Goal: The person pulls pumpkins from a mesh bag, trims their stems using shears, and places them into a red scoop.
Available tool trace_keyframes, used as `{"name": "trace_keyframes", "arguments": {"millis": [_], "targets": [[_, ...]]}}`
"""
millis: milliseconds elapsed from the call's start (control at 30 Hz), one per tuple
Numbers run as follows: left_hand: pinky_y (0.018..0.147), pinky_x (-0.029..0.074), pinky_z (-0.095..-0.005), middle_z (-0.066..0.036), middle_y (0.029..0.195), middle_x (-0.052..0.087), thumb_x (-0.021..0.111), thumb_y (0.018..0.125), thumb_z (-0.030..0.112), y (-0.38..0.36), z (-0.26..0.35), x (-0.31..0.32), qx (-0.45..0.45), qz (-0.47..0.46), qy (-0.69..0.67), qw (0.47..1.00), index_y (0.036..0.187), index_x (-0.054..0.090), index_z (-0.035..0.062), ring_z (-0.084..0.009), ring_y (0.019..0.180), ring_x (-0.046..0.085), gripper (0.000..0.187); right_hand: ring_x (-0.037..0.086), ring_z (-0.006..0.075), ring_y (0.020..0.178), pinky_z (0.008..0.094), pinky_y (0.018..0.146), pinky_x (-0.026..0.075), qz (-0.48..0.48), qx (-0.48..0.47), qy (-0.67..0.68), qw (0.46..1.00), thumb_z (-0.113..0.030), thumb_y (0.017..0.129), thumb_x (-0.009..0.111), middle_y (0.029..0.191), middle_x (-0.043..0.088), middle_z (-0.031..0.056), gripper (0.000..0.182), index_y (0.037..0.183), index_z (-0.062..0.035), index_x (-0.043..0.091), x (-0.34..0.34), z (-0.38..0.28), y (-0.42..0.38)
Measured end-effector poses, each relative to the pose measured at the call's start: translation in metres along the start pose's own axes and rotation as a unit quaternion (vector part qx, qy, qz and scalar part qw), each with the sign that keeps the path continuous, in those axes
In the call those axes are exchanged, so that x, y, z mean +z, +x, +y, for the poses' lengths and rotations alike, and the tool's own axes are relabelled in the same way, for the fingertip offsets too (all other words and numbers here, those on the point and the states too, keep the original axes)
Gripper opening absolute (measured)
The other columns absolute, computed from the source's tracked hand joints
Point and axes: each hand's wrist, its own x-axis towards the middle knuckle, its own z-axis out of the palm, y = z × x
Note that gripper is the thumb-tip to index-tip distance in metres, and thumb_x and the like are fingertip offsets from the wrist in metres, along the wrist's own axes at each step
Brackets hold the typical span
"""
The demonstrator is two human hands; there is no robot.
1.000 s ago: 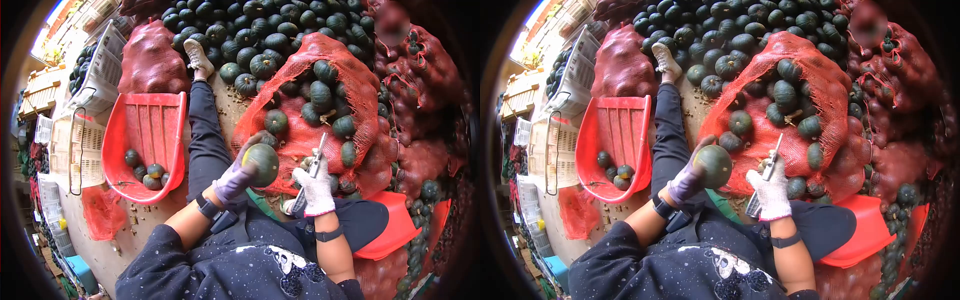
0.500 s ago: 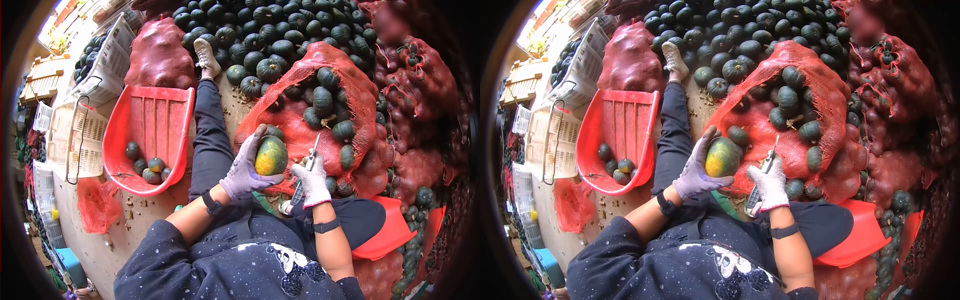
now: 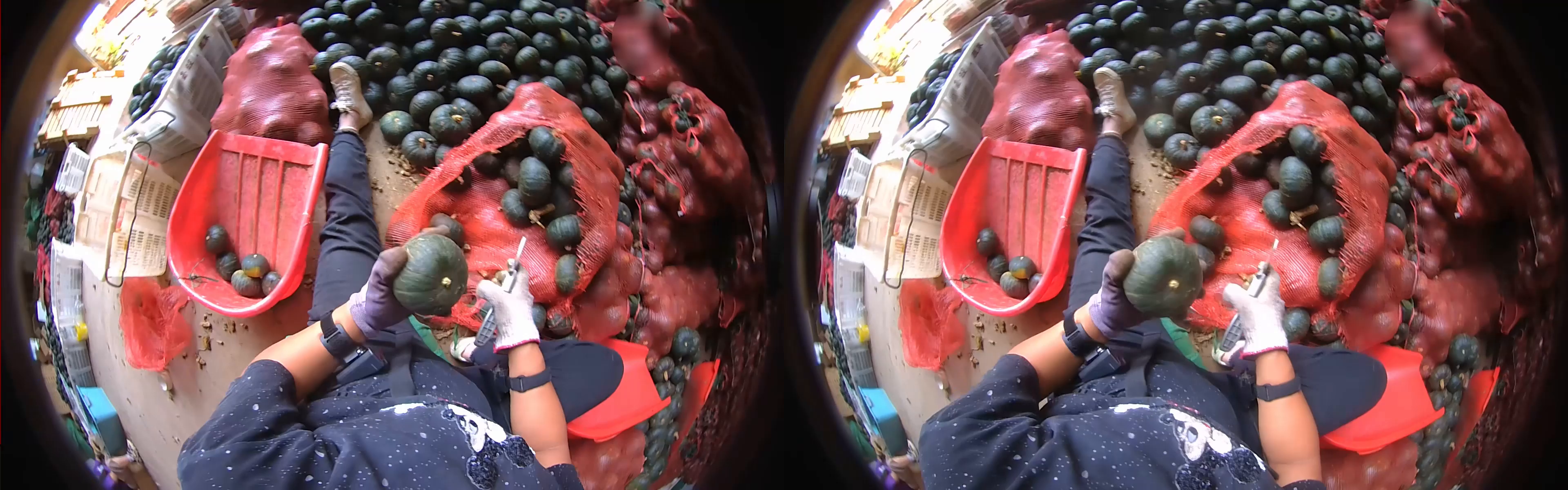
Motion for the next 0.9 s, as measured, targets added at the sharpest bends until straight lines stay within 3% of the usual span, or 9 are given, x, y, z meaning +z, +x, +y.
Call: {"name": "trace_keyframes", "arguments": {"millis": [133,300,433,567,633,733,833,867,900], "targets": [[0.087,0.056,-0.0557,-0.03,0.143,0.043,0.054,0.083,0.075,-0.02,0.025,-0.01,-0.039,-0.024,-0.138,0.989,0.153,0.03,0.0175,-0.0534,0.115,0.056,0.094,0.054,0.0103,0.068,0.0284,0.061,0.052,-0.005,-0.006,0.094,0.996,-0.007,0.067,0.077,0.087,0.052,-0.0002,0.071,0.13,-0.0056,0.045,0.005,0.003,0.003],[0.081,0.056,-0.0618,-0.032,0.146,0.037,0.046,0.088,0.073,-0.031,0.036,-0.019,-0.053,-0.068,-0.364,0.927,0.155,0.027,0.0202,-0.0597,0.115,0.052,0.087,0.059,0.0141,0.07,0.0293,0.061,0.052,-0.022,0.018,0.036,0.999,-0.011,0.069,0.075,0.091,0.054,0.0037,0.068,0.129,-0.0054,0.045,0.006,0.005,0.006],[0.081,0.056,-0.0606,-0.032,0.146,0.038,0.041,0.091,0.072,-0.03,0.033,-0.039,-0.067,-0.116,-0.381,0.915,0.154,0.028,0.0193,-0.0587,0.116,0.052,0.083,0.059,0.0142,0.069,0.0292,0.061,0.052,-0.022,0.013,0.032,0.999,-0.012,0.068,0.076,0.091,0.054,0.0037,0.064,0.125,-0.0052,0.047,0.008,0.008,0.007],[0.081,0.058,-0.0498,-0.03,0.143,0.043,0.036,0.092,0.074,-0.049,0.04,-0.074,0.028,0.009,-0.163,0.986,0.152,0.032,0.0161,-0.0479,0.12,0.055,0.083,0.058,0.0133,0.069,0.0288,0.061,0.052,-0.025,0.026,0.041,0.998,-0.01,0.068,0.077,0.092,0.054,0.0031,0.06,0.121,-0.0062,0.049,0.007,0.004,0.0],[0.083,0.058,-0.0397,-0.018,0.126,0.061,0.042,0.09,0.074,-0.076,0.077,-0.075,0.134,0.118,-0.054,0.982,0.137,0.049,0.0078,-0.0333,0.106,0.065,0.082,0.058,0.0129,0.068,0.0276,0.059,0.051,-0.031,0.03,0.122,0.992,-0.006,0.072,0.076,0.091,0.055,0.002,0.058,0.122,-0.0089,0.048,-0.001,-0.002,-0.01],[0.086,0.055,-0.0416,-0.017,0.137,0.052,0.052,0.083,0.072,-0.127,0.135,-0.146,0.331,0.439,-0.034,0.834,0.134,0.052,0.0059,-0.0336,0.12,0.056,0.083,0.058,0.0123,0.071,0.0265,0.06,0.05,-0.003,0.041,0.197,0.98,-0.004,0.074,0.075,0.093,0.054,0.0018,0.059,0.125,-0.0094,0.047,-0.016,-0.019,-0.015],[0.103,0.046,-0.0477,-0.011,0.149,0.039,0.052,0.087,0.068,-0.157,0.152,-0.185,0.377,0.624,-0.016,0.684,0.143,0.043,0.0117,-0.033,0.131,0.048,0.08,0.057,0.0109,0.073,0.0257,0.06,0.05,0.02,0.014,0.223,0.975,-0.002,0.076,0.073,0.093,0.054,0.0009,0.06,0.128,-0.0094,0.044,-0.016,-0.034,-0.012],[0.107,0.043,-0.0431,-0.008,0.151,0.033,0.049,0.097,0.053,-0.124,0.136,-0.129,0.389,0.6,0.113,0.69,0.147,0.037,0.0136,-0.0298,0.13,0.047,0.065,0.057,0.0108,0.073,0.0255,0.06,0.05,0.02,0.005,0.24,0.97,-0.002,0.076,0.073,0.093,0.054,0.0009,0.061,0.129,-0.0091,0.044,-0.015,-0.035,-0.011],[0.106,0.044,-0.0413,-0.007,0.147,0.037,0.046,0.101,0.044,-0.109,0.121,-0.137,0.36,0.516,0.329,0.704,0.147,0.038,0.0121,-0.0271,0.129,0.048,0.057,0.057,0.0106,0.074,0.0254,0.06,0.05,0.019,-0.003,0.255,0.967,-0.001,0.076,0.073,0.093,0.054,0.0009,0.061,0.13,-0.0089,0.044,-0.013,-0.038,-0.012]]}}
